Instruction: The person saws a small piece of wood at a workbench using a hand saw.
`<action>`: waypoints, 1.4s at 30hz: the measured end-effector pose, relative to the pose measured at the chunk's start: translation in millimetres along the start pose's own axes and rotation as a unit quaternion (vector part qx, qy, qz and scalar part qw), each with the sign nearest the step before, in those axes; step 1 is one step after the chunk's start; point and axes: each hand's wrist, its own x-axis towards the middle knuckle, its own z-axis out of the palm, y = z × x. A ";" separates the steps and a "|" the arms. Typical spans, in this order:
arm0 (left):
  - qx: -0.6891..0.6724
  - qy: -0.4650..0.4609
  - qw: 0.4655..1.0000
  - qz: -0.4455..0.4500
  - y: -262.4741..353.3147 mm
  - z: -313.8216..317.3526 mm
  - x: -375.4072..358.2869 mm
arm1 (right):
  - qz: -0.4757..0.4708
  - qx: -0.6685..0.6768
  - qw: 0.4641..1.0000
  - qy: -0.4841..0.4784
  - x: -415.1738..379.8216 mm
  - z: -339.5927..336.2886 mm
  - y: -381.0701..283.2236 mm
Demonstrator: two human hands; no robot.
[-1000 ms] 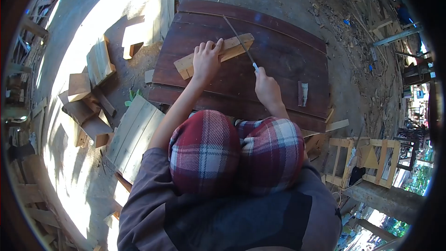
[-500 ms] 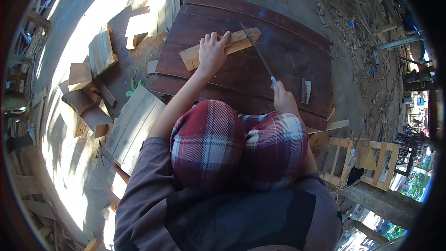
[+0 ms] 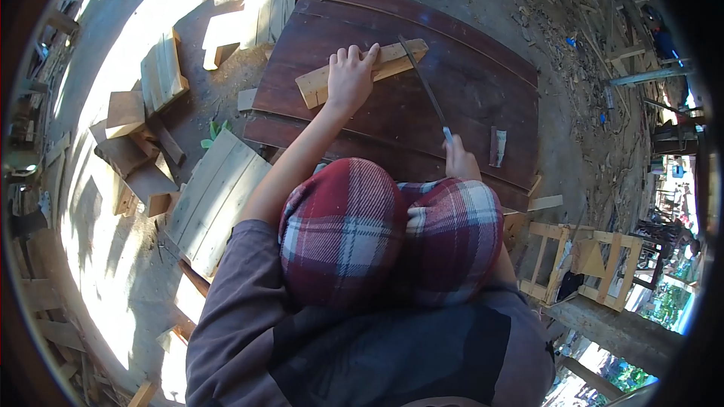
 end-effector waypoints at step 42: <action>-0.002 -0.198 0.980 0.020 -7.8 -1.8 38.5 | 0.032 0.020 0.999 -0.015 5.9 3.3 -6.9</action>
